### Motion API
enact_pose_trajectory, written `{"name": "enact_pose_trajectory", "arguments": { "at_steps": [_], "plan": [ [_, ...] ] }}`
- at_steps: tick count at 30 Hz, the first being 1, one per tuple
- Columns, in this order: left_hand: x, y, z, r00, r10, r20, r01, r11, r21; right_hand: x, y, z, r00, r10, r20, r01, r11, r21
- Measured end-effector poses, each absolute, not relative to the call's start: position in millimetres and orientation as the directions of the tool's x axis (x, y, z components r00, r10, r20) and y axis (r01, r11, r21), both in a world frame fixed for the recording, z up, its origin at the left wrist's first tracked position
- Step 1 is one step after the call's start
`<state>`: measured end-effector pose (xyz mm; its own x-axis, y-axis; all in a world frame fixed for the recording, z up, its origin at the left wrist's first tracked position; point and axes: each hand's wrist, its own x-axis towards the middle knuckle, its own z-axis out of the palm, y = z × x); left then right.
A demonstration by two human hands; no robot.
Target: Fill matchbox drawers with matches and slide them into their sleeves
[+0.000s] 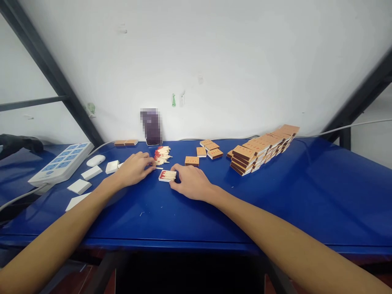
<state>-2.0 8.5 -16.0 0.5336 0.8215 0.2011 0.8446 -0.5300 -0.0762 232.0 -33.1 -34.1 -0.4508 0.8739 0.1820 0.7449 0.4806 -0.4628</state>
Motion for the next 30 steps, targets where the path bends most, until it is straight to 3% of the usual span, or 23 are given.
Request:
{"name": "enact_pose_trajectory", "arguments": {
  "at_steps": [4, 15, 19, 30],
  "plan": [
    [-4, 8, -18, 0.573, 0.808, 0.135, 0.813, -0.582, 0.034, 232, -34, -32, -0.459, 0.87, 0.181, 0.745, 0.488, -0.455],
    [1, 2, -13, 0.596, 0.784, 0.174, 0.794, -0.608, 0.019, 234, -33, -29, -0.474, 0.867, 0.156, 0.75, 0.49, -0.445],
    [9, -7, -7, 0.626, 0.743, 0.237, 0.752, -0.656, 0.071, 233, -33, -32, -0.474, 0.863, 0.175, 0.76, 0.502, -0.414],
    [21, -13, -14, 0.68, 0.707, 0.194, 0.687, -0.707, 0.171, 235, -32, -34, -0.441, 0.873, 0.209, 0.738, 0.485, -0.468]
  ]
}}
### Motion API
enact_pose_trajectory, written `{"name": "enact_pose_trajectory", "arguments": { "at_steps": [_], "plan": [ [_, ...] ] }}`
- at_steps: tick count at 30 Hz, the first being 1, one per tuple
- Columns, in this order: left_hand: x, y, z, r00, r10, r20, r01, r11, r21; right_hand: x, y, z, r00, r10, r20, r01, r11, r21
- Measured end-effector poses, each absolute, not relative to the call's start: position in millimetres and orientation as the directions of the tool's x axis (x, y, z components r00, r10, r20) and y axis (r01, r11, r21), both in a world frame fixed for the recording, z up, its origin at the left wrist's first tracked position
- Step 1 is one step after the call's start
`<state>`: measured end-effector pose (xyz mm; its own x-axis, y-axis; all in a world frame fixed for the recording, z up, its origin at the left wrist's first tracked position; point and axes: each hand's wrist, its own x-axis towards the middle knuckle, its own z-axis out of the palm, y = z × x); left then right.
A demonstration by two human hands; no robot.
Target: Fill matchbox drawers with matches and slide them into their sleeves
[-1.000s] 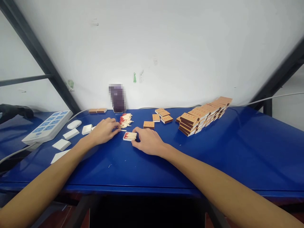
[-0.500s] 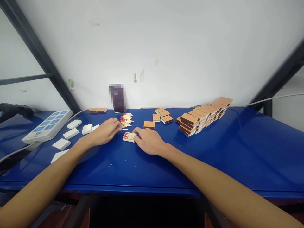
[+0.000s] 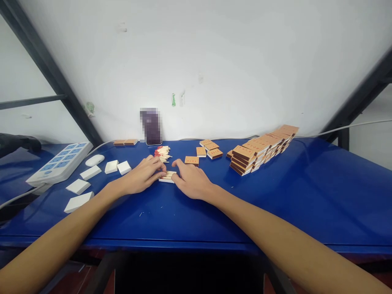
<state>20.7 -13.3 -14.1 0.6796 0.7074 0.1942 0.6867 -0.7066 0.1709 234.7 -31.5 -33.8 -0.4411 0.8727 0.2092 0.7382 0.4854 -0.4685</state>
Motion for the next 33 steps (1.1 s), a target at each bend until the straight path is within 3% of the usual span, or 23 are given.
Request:
{"name": "enact_pose_trajectory", "arguments": {
  "at_steps": [2, 7, 12, 17, 21, 26, 33],
  "plan": [
    [20, -15, -12, 0.667, 0.718, 0.201, 0.693, -0.696, 0.187, 237, -29, -32, -0.42, 0.872, 0.251, 0.766, 0.489, -0.418],
    [20, -20, -5, 0.676, 0.714, 0.181, 0.692, -0.7, 0.176, 248, -19, -28, -0.38, 0.838, 0.391, 0.873, 0.464, -0.146],
    [20, -17, -10, 0.666, 0.732, 0.147, 0.728, -0.68, 0.088, 251, -17, -29, -0.414, 0.857, 0.308, 0.889, 0.453, -0.066],
    [15, -10, -13, 0.535, 0.835, 0.129, 0.842, -0.54, 0.007, 245, -24, -29, -0.53, 0.792, 0.304, 0.809, 0.58, -0.101],
    [14, -11, -9, 0.511, 0.857, 0.057, 0.858, -0.513, 0.012, 243, -26, -32, -0.564, 0.748, 0.349, 0.742, 0.645, -0.182],
    [15, -13, -8, 0.542, 0.838, 0.057, 0.834, -0.545, 0.083, 242, -24, -36, -0.614, 0.689, 0.385, 0.652, 0.717, -0.245],
    [15, -14, -4, 0.628, 0.778, 0.023, 0.741, -0.606, 0.288, 245, -19, -40, -0.573, 0.72, 0.391, 0.61, 0.694, -0.383]
  ]
}}
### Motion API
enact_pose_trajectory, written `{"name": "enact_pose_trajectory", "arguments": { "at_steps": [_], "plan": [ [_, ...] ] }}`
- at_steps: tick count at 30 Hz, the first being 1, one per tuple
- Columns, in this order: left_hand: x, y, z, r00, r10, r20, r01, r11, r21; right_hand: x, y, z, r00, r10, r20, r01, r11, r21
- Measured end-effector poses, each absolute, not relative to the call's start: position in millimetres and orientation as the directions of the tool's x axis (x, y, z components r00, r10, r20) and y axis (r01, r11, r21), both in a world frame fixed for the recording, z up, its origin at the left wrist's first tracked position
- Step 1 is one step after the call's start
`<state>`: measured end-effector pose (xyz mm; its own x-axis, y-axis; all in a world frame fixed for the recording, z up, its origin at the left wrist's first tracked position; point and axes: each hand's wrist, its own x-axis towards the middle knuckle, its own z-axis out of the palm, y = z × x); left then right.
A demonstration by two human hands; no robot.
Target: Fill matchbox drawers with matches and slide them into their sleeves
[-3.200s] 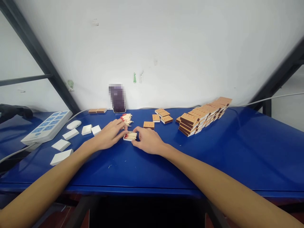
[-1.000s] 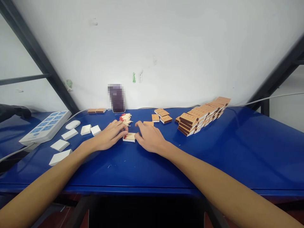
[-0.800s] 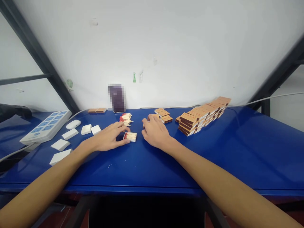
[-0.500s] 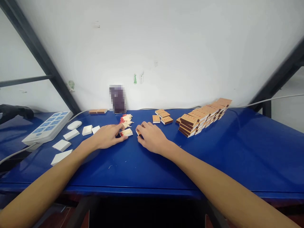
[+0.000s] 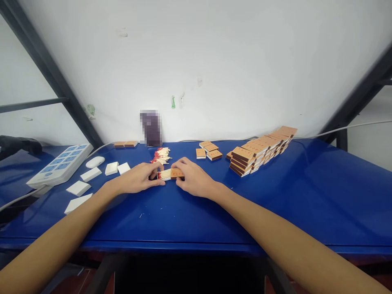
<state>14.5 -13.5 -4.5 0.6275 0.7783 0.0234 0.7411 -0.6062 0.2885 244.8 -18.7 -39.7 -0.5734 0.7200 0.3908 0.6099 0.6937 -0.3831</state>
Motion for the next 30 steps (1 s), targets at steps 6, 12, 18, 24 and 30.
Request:
{"name": "enact_pose_trajectory", "arguments": {
  "at_steps": [6, 12, 18, 24, 30],
  "plan": [
    [17, -14, -11, 0.641, 0.758, 0.123, 0.648, -0.62, 0.443, 246, -22, -36, -0.639, 0.631, 0.44, 0.474, 0.773, -0.421],
    [27, -20, -18, 0.666, 0.72, 0.194, 0.534, -0.642, 0.551, 240, -26, -40, -0.658, 0.587, 0.472, 0.402, 0.804, -0.438],
    [27, -18, -16, 0.688, 0.702, 0.186, 0.588, -0.689, 0.425, 236, -29, -39, -0.652, 0.659, 0.374, 0.56, 0.751, -0.349],
    [23, -15, -18, 0.669, 0.729, 0.145, 0.68, -0.679, 0.275, 241, -42, -29, -0.574, 0.762, 0.299, 0.793, 0.608, -0.028],
    [27, -17, -19, 0.688, 0.717, 0.109, 0.685, -0.692, 0.227, 297, -61, -34, -0.428, 0.821, 0.378, 0.902, 0.364, 0.23]
  ]
}}
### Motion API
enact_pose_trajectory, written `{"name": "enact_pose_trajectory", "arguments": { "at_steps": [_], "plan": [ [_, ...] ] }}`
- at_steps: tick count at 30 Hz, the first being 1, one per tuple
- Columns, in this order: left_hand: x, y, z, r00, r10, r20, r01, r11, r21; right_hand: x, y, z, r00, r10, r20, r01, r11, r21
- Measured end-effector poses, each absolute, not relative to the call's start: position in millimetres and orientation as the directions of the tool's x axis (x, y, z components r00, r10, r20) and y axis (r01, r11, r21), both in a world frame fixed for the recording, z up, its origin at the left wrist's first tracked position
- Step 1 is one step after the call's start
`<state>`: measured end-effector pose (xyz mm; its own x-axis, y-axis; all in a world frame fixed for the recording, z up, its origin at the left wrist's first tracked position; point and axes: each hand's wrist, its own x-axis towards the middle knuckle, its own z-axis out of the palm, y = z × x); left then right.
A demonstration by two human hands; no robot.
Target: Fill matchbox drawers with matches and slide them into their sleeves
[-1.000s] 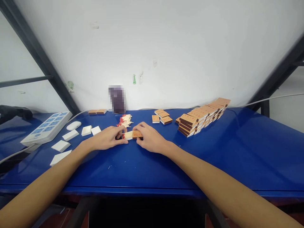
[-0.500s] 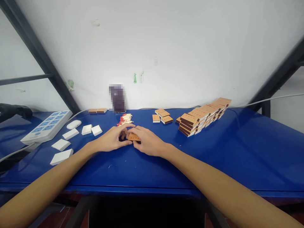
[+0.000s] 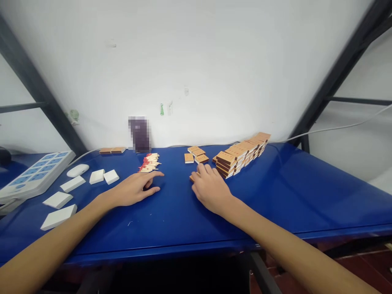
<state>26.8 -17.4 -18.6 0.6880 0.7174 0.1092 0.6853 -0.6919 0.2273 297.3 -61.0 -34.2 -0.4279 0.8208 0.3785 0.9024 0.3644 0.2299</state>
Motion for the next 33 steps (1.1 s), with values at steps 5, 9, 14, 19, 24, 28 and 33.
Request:
{"name": "enact_pose_trajectory", "arguments": {
  "at_steps": [5, 9, 14, 19, 24, 28, 33],
  "plan": [
    [29, -18, -17, 0.691, 0.713, 0.113, 0.682, -0.696, 0.224, 344, -58, -48, -0.313, 0.837, 0.449, 0.949, 0.262, 0.175],
    [29, -19, -15, 0.695, 0.711, 0.111, 0.682, -0.699, 0.215, 350, -59, -49, -0.192, 0.835, 0.516, 0.981, 0.177, 0.079],
    [28, -19, -18, 0.701, 0.7, 0.136, 0.667, -0.711, 0.225, 341, -50, 2, -0.241, 0.785, 0.57, 0.97, 0.22, 0.108],
    [27, -18, -19, 0.703, 0.699, 0.13, 0.668, -0.712, 0.217, 323, 10, 67, -0.143, 0.974, 0.178, 0.969, 0.101, 0.225],
    [27, -18, -19, 0.724, 0.675, 0.139, 0.654, -0.737, 0.174, 313, 66, 63, 0.161, 0.892, -0.422, 0.96, -0.043, 0.277],
    [29, -19, -24, 0.734, 0.661, 0.154, 0.652, -0.75, 0.111, 320, 93, 43, 0.15, 0.88, -0.45, 0.965, -0.03, 0.262],
    [30, -20, -27, 0.741, 0.653, 0.157, 0.648, -0.756, 0.086, 317, 112, 36, 0.025, 0.903, -0.428, 0.988, 0.043, 0.15]
  ]
}}
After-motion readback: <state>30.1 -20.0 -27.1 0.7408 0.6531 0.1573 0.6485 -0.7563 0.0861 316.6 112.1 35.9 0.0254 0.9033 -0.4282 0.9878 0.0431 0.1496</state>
